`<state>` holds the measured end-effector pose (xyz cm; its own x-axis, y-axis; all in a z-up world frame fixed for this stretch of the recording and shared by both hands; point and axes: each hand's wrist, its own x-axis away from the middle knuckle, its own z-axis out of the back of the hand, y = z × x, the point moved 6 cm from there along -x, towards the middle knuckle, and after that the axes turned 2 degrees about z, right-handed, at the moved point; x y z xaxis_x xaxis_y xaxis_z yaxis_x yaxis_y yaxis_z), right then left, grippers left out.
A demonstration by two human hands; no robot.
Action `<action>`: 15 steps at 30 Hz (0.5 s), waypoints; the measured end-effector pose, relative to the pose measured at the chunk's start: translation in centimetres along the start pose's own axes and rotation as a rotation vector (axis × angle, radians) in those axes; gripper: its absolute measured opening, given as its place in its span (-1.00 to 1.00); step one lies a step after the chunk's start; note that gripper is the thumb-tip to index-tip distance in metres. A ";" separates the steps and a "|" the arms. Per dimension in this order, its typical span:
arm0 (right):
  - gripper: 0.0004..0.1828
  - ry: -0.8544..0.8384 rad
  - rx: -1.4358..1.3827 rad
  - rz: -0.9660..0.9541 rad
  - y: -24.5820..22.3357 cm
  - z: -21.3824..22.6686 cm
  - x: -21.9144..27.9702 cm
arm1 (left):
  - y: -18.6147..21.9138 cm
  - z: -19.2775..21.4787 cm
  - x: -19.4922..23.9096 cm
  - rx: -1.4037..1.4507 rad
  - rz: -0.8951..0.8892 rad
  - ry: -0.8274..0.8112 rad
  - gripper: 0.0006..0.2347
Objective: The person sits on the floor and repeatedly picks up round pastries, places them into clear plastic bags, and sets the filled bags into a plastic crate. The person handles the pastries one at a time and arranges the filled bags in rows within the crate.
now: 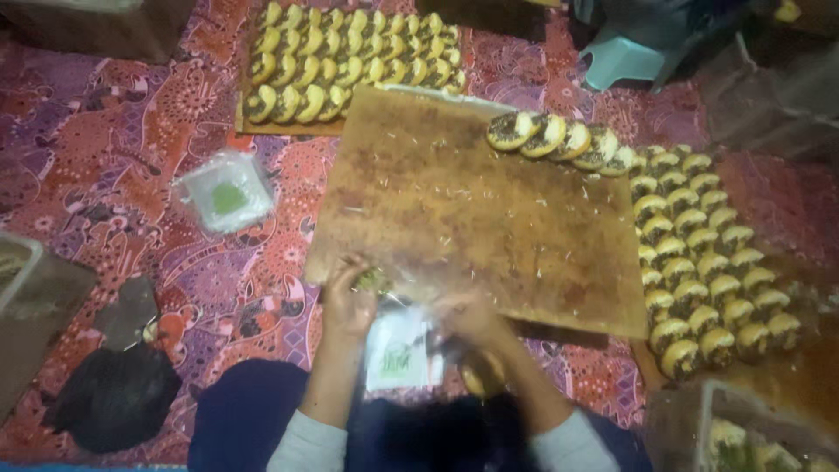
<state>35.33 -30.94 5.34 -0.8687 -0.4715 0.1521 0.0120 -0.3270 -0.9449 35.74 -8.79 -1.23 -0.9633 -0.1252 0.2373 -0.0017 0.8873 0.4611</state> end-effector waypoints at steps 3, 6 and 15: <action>-0.37 0.339 -0.154 0.051 1.9 12.7 -8.2 | 2.2 0.0 -3.3 0.044 -0.046 0.002 -0.78; 0.39 0.417 1.068 -0.147 2.1 23.7 -17.4 | 3.7 -1.2 -5.6 0.137 0.010 0.037 -0.77; 0.01 0.498 0.787 -0.050 -3.6 20.9 -22.3 | 5.2 1.3 -9.7 0.373 0.015 0.235 -0.73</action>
<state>64.97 -36.36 11.45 -0.9873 -0.0961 -0.1269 0.1432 -0.8842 -0.4446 44.73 -2.41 -2.29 -0.8768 -0.1706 0.4496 -0.1267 0.9839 0.1264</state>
